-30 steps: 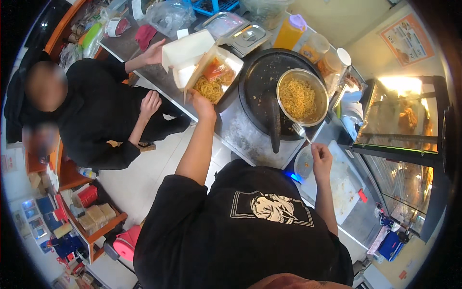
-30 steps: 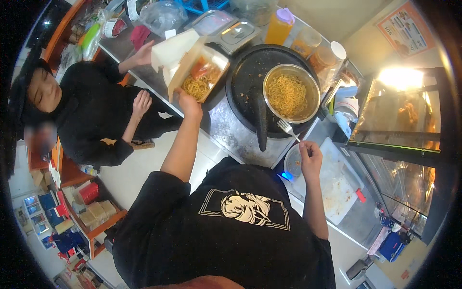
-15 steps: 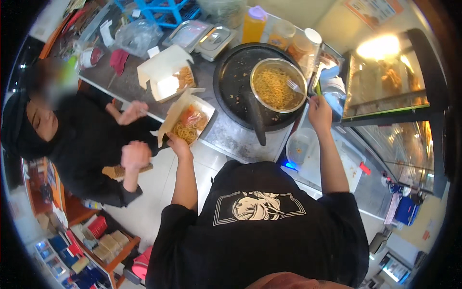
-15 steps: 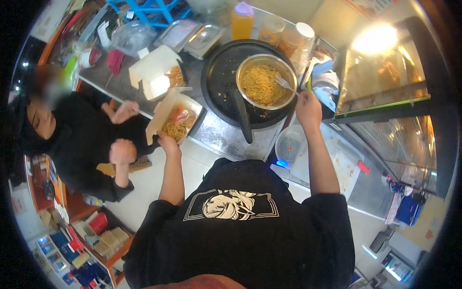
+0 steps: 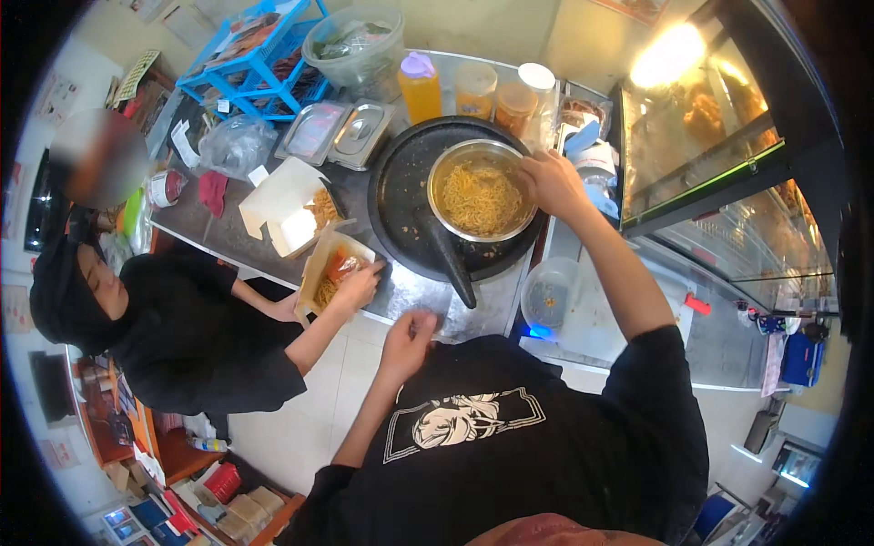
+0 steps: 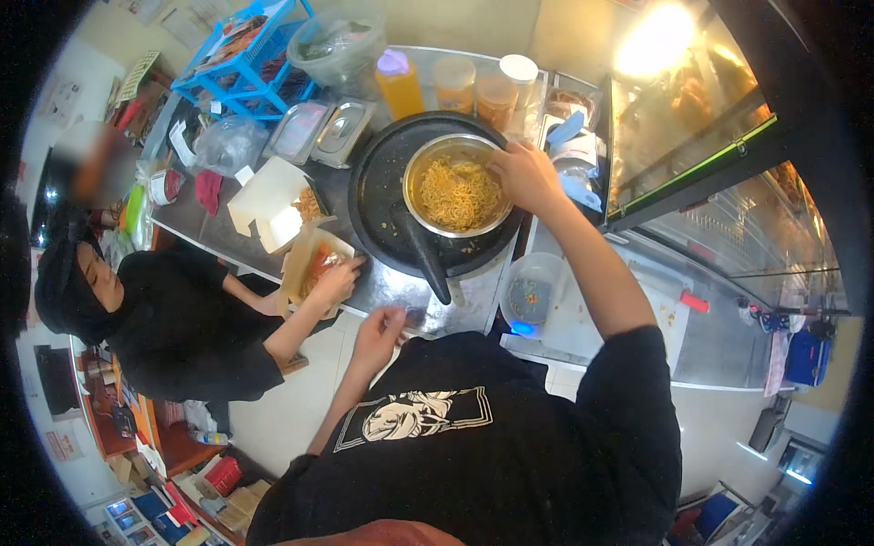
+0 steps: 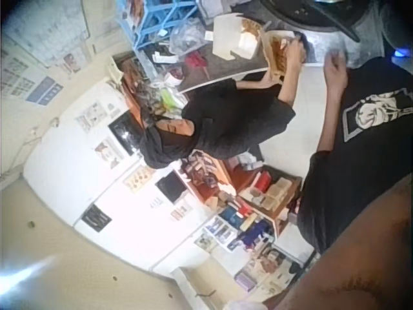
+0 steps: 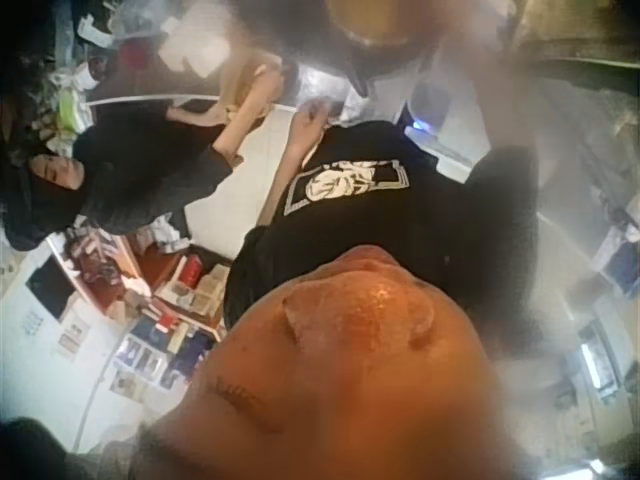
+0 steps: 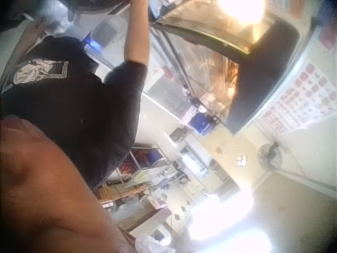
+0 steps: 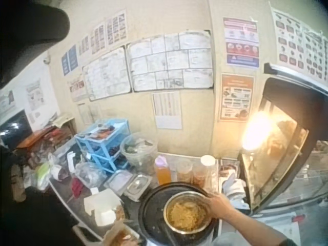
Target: The person drains noodles from a pot using a spider strainer, transfers them to a metal bowl, mixes them with a fork, and then portions them into a takeout container with other food items before washing the metal bowl in a sink.
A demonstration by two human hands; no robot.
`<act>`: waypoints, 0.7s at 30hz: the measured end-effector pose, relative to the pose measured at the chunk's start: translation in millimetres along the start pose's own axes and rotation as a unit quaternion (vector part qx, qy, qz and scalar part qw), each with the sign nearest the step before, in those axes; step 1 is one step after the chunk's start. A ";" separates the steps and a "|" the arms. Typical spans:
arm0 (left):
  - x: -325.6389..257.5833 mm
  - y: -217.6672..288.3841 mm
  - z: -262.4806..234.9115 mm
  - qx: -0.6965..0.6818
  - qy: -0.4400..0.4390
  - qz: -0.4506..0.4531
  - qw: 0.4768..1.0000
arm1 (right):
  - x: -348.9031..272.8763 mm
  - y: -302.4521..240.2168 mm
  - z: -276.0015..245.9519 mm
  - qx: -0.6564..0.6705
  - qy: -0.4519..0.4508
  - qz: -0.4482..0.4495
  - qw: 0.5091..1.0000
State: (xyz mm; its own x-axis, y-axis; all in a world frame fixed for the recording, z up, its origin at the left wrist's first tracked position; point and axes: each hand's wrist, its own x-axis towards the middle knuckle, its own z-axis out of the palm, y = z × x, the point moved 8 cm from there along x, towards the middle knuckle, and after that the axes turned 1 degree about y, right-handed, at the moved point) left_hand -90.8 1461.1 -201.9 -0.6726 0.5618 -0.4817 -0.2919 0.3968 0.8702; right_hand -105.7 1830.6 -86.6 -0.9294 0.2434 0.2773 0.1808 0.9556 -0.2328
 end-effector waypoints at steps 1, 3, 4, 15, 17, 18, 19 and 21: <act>22.6 32.2 0.8 0.035 0.036 0.103 0.993 | -0.6 3.5 -11.8 -0.001 0.002 0.002 1.000; 63.2 105.4 4.7 0.063 0.136 0.293 0.944 | -7.5 4.9 -23.0 -0.076 0.037 -0.004 0.996; 91.5 139.2 7.7 0.138 0.180 0.312 0.923 | -5.0 13.8 -17.7 -0.114 0.029 0.015 0.993; 290.7 169.8 33.0 0.426 -0.065 0.138 0.892 | 10.2 -6.7 19.1 0.015 -0.083 -0.093 0.992; 270.8 186.6 49.0 0.310 -0.092 0.151 0.934 | 2.7 9.5 -18.2 -0.028 -0.039 -0.020 0.999; 264.6 192.6 54.1 0.309 -0.096 0.146 0.935 | 3.3 11.5 -14.6 -0.026 -0.045 -0.018 0.998; 257.2 202.3 56.6 0.317 -0.083 0.163 0.931 | 7.1 24.7 -16.8 -0.059 -0.013 0.059 0.996; 251.8 201.7 55.1 0.322 -0.067 0.176 0.928 | 11.8 27.3 -14.6 -0.091 0.016 0.130 0.987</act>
State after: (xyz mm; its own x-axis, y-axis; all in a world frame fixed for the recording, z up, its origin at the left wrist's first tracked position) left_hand -281.6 1722.6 -153.4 -0.5455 0.8072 -0.2255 0.4253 0.4984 0.7554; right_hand -107.0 1862.0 -76.1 -0.8341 0.4861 0.2607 0.4689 0.8738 -0.1288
